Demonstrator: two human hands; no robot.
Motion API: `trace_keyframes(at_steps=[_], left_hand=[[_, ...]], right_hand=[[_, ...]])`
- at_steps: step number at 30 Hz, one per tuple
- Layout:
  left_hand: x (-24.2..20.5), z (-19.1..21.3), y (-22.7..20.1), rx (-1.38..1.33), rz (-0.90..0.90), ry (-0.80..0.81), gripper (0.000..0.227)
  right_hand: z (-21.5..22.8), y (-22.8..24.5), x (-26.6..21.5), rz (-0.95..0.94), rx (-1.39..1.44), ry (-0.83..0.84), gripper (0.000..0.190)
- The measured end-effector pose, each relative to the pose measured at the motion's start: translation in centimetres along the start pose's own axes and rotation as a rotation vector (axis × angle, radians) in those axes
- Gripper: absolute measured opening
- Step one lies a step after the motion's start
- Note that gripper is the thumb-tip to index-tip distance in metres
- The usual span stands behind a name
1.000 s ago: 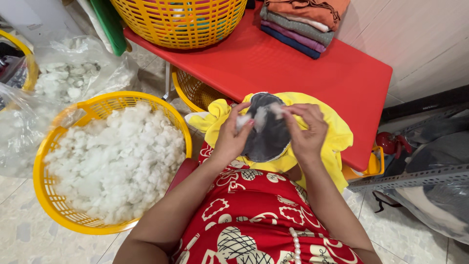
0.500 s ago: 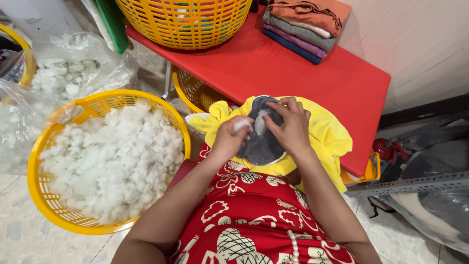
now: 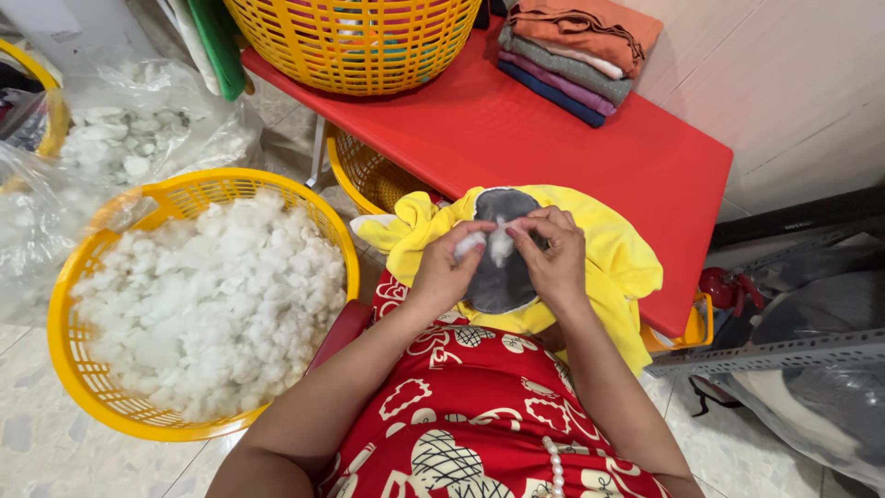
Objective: The person repeatedly takes handfuls of white cotton from a yellow basket and stuffs them into a dark gray garment held open over a yellow cloth on their lap. The garment gradually becomes fuller as more cotton is added.
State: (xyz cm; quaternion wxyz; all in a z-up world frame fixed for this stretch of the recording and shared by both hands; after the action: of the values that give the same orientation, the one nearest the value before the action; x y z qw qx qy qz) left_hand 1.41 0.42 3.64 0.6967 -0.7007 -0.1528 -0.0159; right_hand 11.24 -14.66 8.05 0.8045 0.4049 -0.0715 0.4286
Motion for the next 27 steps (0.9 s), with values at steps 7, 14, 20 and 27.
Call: trace_keyframes(at_steps=[7,14,20,27], left_hand=[[-0.2,0.5,2.5,0.095,0.121,-0.141,0.014],[0.1,-0.1,6.0,0.007,0.139,-0.149,0.012],[-0.4,-0.6,5.8,0.01,0.143,-0.106,0.011],[-0.7,-0.5,5.2,0.101,0.125,-0.052,0.011]], right_hand=[[-1.0,-1.0,-0.7,-0.196,0.25,0.001,0.02],[-0.8,2.3,-1.0,0.059,-0.382,0.178,0.038],[-1.8,1.5,-0.1,-0.058,-0.522,0.342,0.033],[0.0,-1.5,-1.3,-0.064,-0.202,-0.002,0.015]])
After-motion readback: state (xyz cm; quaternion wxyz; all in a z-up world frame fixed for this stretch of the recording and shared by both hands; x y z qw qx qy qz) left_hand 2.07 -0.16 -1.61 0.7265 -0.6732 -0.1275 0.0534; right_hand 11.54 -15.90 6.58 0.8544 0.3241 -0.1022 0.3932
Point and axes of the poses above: each hand's wrist, its own x-axis towards the middle knuckle, its own z-axis out of the back of the hand, y = z × x, the point moved 3 cm from there along x, towards the middle knuckle, and after that the axes turned 9 degrees about y, right-handed, at the moved point
